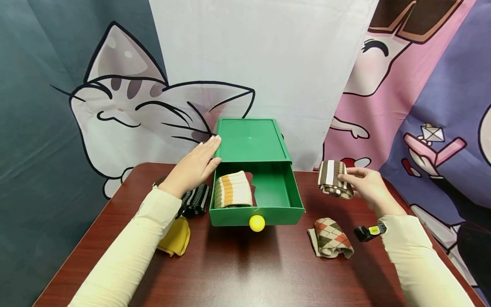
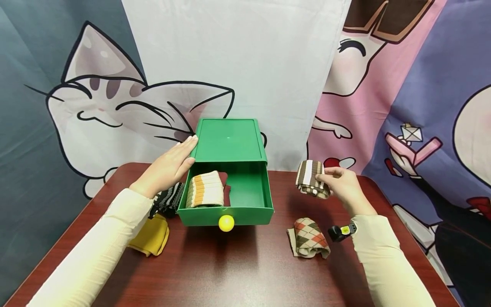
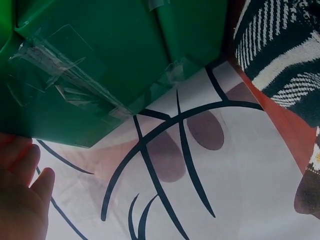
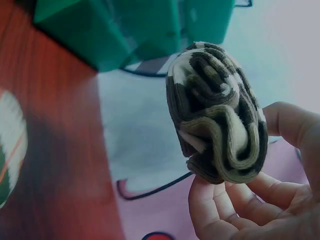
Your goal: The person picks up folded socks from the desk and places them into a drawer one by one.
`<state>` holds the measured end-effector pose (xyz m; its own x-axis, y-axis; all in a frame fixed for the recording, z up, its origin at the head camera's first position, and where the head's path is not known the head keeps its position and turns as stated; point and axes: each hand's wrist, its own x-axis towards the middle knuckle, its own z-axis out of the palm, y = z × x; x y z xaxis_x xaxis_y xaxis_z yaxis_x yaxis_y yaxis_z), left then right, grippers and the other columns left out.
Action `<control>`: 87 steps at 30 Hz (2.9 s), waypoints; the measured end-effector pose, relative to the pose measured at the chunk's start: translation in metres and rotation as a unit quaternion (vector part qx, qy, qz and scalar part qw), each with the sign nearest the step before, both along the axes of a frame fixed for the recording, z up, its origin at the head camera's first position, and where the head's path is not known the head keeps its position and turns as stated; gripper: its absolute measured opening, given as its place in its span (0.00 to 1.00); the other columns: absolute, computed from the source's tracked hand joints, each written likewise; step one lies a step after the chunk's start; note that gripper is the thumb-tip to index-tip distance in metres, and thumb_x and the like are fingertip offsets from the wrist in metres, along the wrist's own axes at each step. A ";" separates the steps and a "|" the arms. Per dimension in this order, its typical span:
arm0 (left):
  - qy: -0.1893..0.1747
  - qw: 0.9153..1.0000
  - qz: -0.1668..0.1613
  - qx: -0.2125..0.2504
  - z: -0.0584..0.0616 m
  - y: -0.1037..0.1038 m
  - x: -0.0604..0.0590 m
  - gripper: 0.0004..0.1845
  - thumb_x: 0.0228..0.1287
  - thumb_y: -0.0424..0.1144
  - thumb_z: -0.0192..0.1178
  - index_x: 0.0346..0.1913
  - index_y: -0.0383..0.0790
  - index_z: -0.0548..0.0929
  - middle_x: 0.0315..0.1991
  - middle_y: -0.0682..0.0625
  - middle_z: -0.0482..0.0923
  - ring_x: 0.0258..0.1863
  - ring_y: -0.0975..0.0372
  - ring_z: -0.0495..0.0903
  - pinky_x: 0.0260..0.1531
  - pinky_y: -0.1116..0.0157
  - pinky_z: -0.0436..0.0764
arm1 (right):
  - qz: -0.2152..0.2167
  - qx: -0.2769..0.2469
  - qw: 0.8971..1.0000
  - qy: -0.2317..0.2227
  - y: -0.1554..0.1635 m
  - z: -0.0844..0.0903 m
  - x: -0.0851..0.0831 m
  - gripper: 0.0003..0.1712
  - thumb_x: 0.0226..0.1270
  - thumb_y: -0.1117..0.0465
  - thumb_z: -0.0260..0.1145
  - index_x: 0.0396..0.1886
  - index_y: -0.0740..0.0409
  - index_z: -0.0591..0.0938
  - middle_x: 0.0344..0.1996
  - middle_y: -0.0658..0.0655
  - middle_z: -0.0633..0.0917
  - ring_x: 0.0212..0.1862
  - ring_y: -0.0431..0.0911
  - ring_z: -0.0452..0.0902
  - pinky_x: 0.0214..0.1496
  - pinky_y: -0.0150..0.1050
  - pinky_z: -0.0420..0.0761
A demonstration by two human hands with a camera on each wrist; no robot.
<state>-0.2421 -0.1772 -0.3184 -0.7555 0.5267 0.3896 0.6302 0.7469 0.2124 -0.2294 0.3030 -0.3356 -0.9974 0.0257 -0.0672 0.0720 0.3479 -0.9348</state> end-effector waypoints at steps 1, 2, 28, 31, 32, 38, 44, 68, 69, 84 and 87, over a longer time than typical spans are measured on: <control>-0.001 1.000 0.000 0.000 0.000 0.000 0.000 0.33 0.82 0.45 0.46 0.79 0.31 0.54 0.80 0.40 0.53 0.80 0.52 0.50 0.78 0.53 0.48 | 0.001 -0.004 1.000 0.006 -0.001 0.004 0.002 0.25 0.70 0.56 0.70 0.59 0.67 0.75 0.30 0.40 0.85 0.34 0.35 0.83 0.34 0.33 0.86; -0.001 1.000 0.000 -0.001 0.000 0.000 0.000 0.33 0.82 0.45 0.46 0.79 0.31 0.54 0.80 0.40 0.53 0.80 0.52 0.50 0.78 0.53 0.48 | 0.000 -0.010 1.000 0.013 -0.003 0.008 0.003 0.23 0.70 0.56 0.70 0.57 0.65 0.77 0.30 0.40 0.85 0.34 0.34 0.83 0.34 0.33 0.86; -0.007 1.000 0.002 -0.009 0.004 0.000 0.001 0.33 0.83 0.46 0.45 0.79 0.30 0.53 0.80 0.39 0.52 0.80 0.51 0.49 0.78 0.53 0.47 | 0.081 -0.159 0.971 0.159 -0.089 0.086 0.054 0.08 0.67 0.68 0.69 0.42 0.51 0.88 0.34 0.50 0.88 0.32 0.39 0.86 0.30 0.30 0.85; -0.009 1.000 0.001 -0.006 0.003 0.000 0.002 0.33 0.83 0.46 0.45 0.79 0.30 0.53 0.80 0.39 0.52 0.80 0.51 0.49 0.79 0.53 0.46 | 0.080 -0.116 0.977 0.157 -0.101 0.088 0.059 0.08 0.66 0.65 0.70 0.43 0.51 0.87 0.34 0.49 0.88 0.33 0.38 0.86 0.32 0.30 0.85; -0.008 1.000 0.000 -0.005 0.002 0.000 0.001 0.33 0.83 0.46 0.45 0.79 0.30 0.53 0.80 0.39 0.52 0.80 0.51 0.49 0.79 0.53 0.47 | 0.079 -0.101 0.980 0.154 -0.105 0.088 0.060 0.08 0.66 0.64 0.71 0.44 0.52 0.86 0.35 0.48 0.88 0.34 0.38 0.85 0.33 0.31 0.86; 0.001 1.000 -0.003 -0.003 0.001 0.001 0.000 0.33 0.83 0.47 0.44 0.79 0.30 0.54 0.79 0.39 0.53 0.79 0.49 0.51 0.78 0.52 0.48 | 0.090 -0.033 0.986 0.137 -0.125 0.087 0.062 0.17 0.67 0.61 0.72 0.51 0.63 0.83 0.36 0.48 0.88 0.37 0.39 0.86 0.37 0.34 0.87; -0.004 1.000 0.003 -0.007 0.001 0.001 0.001 0.33 0.83 0.48 0.44 0.79 0.31 0.53 0.80 0.40 0.52 0.80 0.50 0.50 0.79 0.53 0.47 | 0.105 0.031 0.985 0.135 -0.136 0.081 0.057 0.19 0.64 0.58 0.74 0.51 0.62 0.84 0.41 0.56 0.88 0.38 0.43 0.88 0.39 0.39 0.88; -0.001 1.000 0.004 -0.003 -0.001 -0.001 0.000 0.33 0.82 0.45 0.45 0.79 0.29 0.54 0.79 0.38 0.53 0.79 0.48 0.51 0.79 0.53 0.47 | 0.154 0.270 0.921 0.233 -0.174 0.069 0.066 0.11 0.61 0.60 0.73 0.41 0.61 0.86 0.32 0.52 0.88 0.31 0.42 0.84 0.38 0.41 0.85; -0.002 1.000 0.003 -0.003 -0.001 -0.001 0.000 0.33 0.83 0.45 0.45 0.79 0.29 0.53 0.79 0.38 0.52 0.79 0.48 0.51 0.79 0.53 0.47 | 0.149 0.278 0.918 0.239 -0.174 0.069 0.066 0.10 0.62 0.60 0.73 0.40 0.61 0.86 0.32 0.52 0.88 0.31 0.42 0.84 0.38 0.41 0.85; 0.000 1.000 0.004 -0.004 0.001 0.000 -0.001 0.33 0.82 0.45 0.45 0.79 0.30 0.54 0.79 0.39 0.53 0.80 0.51 0.49 0.78 0.52 0.48 | 0.102 0.264 0.915 0.289 -0.156 0.071 0.072 0.05 0.69 0.64 0.66 0.39 0.58 0.87 0.31 0.51 0.89 0.33 0.42 0.83 0.40 0.43 0.84; -0.002 1.000 0.004 -0.005 0.001 0.000 -0.001 0.33 0.83 0.46 0.45 0.79 0.30 0.53 0.80 0.39 0.52 0.80 0.51 0.49 0.78 0.53 0.48 | 0.096 0.249 0.916 0.300 -0.154 0.072 0.082 0.04 0.70 0.64 0.66 0.38 0.54 0.88 0.30 0.47 0.88 0.32 0.39 0.82 0.38 0.39 0.84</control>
<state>-0.2430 -0.1769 -0.3177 -0.7610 0.5250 0.3811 0.6235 0.7540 0.2066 -0.1478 0.1492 -0.2631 -0.8404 -0.2764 0.4661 -0.5099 0.6946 -0.5075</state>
